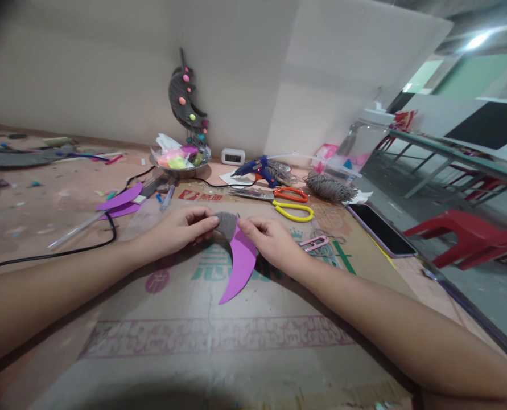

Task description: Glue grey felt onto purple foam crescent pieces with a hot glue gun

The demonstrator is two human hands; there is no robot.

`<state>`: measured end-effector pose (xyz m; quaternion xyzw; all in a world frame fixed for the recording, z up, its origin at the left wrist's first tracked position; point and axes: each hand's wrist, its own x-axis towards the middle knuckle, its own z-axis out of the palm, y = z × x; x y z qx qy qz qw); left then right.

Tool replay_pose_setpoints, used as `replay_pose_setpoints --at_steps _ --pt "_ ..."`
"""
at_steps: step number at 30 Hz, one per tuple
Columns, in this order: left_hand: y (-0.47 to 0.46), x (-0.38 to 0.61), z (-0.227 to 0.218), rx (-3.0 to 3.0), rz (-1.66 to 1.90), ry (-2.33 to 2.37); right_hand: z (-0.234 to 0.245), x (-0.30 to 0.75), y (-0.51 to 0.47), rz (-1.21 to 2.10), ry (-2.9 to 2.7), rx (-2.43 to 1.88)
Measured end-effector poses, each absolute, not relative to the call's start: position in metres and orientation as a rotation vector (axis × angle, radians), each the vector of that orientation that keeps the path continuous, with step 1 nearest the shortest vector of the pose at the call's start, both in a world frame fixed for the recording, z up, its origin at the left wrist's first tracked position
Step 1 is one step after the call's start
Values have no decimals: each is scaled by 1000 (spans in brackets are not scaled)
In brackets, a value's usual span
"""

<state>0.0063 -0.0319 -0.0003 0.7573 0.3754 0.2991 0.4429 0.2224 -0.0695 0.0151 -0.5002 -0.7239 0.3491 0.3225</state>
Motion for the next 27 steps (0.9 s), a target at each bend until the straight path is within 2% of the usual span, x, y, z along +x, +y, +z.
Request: replay_pose_setpoints --at_steps 8,16,27 --pt "-30 6 -3 1854 757 923 16 222 -70 1073 -1892 -1354" --pt "-30 6 -3 1920 738 927 15 222 -71 967 -1976 -1449" --pt "-29 6 -3 1817 732 933 15 224 -69 950 -1964 -1341"
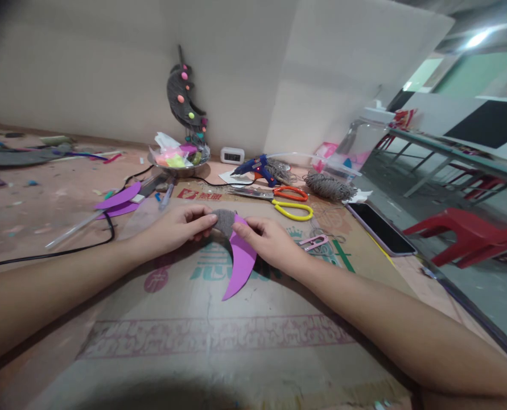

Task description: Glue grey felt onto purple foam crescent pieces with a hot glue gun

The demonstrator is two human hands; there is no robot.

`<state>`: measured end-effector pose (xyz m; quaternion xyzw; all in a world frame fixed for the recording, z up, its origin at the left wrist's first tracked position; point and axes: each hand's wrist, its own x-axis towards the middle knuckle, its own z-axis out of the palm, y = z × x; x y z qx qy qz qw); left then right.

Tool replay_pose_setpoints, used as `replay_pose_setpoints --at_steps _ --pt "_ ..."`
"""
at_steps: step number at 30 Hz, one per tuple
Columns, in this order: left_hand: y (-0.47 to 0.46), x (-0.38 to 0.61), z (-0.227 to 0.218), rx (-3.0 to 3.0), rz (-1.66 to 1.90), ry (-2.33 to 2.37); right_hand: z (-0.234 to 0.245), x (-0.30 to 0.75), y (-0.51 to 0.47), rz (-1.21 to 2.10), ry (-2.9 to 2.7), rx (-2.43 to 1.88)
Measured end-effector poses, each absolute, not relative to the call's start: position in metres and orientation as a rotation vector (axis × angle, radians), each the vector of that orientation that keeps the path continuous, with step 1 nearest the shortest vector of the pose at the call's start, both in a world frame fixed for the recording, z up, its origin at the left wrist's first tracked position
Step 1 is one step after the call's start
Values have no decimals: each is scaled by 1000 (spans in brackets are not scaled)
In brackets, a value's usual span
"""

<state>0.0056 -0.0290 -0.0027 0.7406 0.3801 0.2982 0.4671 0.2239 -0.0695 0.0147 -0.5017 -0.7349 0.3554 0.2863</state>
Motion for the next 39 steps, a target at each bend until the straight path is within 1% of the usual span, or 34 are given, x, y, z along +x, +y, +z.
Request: replay_pose_setpoints --at_steps 3,13,18,20,22,32,39 --pt "-29 6 -2 1796 731 932 16 223 -69 876 -1936 -1316" --pt "-29 6 -4 1818 722 887 12 224 -68 808 -1625 -1270" --pt "-30 5 -3 1874 714 915 14 225 -70 578 -1732 -1232" --pt "-31 6 -1 1900 712 916 16 224 -70 533 -1785 -1262" --pt "-32 6 0 1919 709 912 17 223 -70 555 -1803 -1301" --pt "-34 5 0 2042 693 911 14 223 -67 877 -1804 -1335" --pt "-35 5 0 2086 679 896 14 224 -66 871 -1831 -1327"
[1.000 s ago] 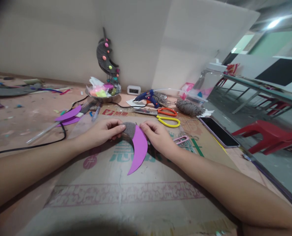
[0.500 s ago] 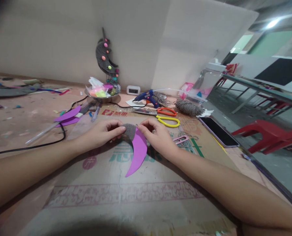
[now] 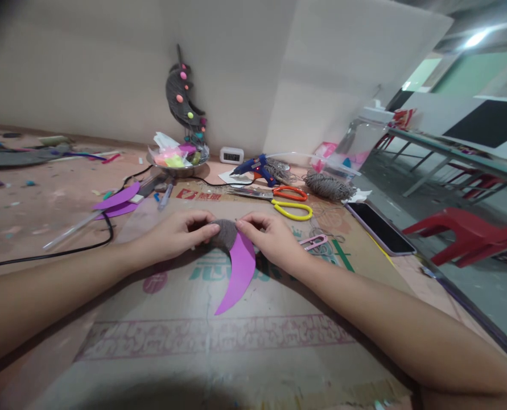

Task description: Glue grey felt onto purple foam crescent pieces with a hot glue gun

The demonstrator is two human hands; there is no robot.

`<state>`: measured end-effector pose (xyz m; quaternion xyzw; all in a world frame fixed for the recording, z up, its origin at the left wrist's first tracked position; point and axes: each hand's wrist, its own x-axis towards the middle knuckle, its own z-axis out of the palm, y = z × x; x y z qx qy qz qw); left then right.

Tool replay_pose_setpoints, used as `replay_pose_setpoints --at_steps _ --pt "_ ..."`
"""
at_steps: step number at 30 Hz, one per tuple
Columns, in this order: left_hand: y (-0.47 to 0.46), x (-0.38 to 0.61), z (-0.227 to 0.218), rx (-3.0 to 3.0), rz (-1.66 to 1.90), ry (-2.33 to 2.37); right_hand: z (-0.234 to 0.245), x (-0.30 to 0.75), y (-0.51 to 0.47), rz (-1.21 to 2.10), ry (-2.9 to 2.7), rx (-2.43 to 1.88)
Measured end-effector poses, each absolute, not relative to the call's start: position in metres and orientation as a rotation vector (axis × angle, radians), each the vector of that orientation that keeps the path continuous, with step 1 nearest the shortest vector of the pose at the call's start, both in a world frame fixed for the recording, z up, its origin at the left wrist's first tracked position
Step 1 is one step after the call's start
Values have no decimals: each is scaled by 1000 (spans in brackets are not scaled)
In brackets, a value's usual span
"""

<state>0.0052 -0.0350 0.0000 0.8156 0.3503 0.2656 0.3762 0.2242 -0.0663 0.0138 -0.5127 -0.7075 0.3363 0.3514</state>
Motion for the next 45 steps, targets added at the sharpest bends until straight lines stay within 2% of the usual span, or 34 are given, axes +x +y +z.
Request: replay_pose_setpoints --at_steps 9,14,21,36,45 --pt "-35 6 2 2013 687 907 13 222 -68 842 -1847 -1318" --pt "-34 7 2 1939 709 914 10 223 -66 899 -1663 -1272" --pt "-30 6 -3 1904 742 913 10 231 -57 686 -1494 -1209" --pt "-30 7 -5 1811 755 911 7 230 -54 857 -1533 -1114" --pt "-29 7 -3 1845 747 926 1 232 -51 822 -1541 -1125"
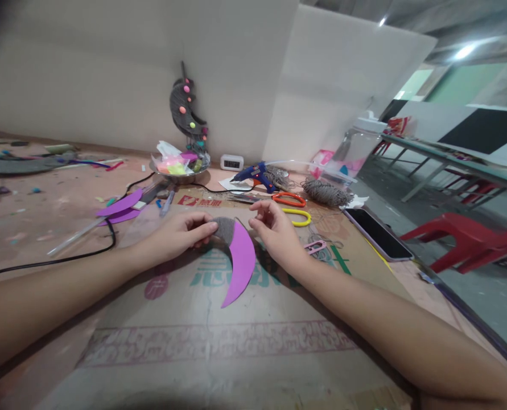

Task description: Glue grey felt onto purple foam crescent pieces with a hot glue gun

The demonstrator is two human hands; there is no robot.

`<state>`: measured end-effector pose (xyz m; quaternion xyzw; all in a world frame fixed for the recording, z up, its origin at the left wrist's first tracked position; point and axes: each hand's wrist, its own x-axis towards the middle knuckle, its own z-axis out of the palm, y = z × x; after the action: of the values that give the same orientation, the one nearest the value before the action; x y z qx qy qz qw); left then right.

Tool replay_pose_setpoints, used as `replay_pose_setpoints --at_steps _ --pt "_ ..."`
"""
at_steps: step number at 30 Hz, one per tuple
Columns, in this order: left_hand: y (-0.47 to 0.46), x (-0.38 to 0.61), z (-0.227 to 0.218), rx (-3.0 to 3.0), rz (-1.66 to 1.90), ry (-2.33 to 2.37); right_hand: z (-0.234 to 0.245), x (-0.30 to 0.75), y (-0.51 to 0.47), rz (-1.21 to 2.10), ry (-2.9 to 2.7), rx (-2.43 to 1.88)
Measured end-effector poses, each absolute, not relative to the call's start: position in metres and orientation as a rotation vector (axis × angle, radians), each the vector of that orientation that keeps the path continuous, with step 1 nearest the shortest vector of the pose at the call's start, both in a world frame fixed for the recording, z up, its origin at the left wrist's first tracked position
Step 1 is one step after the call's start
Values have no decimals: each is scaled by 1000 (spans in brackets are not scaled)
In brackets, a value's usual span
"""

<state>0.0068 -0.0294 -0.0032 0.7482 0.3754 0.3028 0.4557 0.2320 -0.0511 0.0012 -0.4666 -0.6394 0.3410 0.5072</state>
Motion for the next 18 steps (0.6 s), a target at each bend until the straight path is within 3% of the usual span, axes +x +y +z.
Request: replay_pose_setpoints --at_steps 14,18 --pt "-32 6 1 1903 916 975 13 226 -65 873 -1614 -1247" --pt "-36 4 5 1882 1007 1044 16 226 -67 747 -1779 -1265"
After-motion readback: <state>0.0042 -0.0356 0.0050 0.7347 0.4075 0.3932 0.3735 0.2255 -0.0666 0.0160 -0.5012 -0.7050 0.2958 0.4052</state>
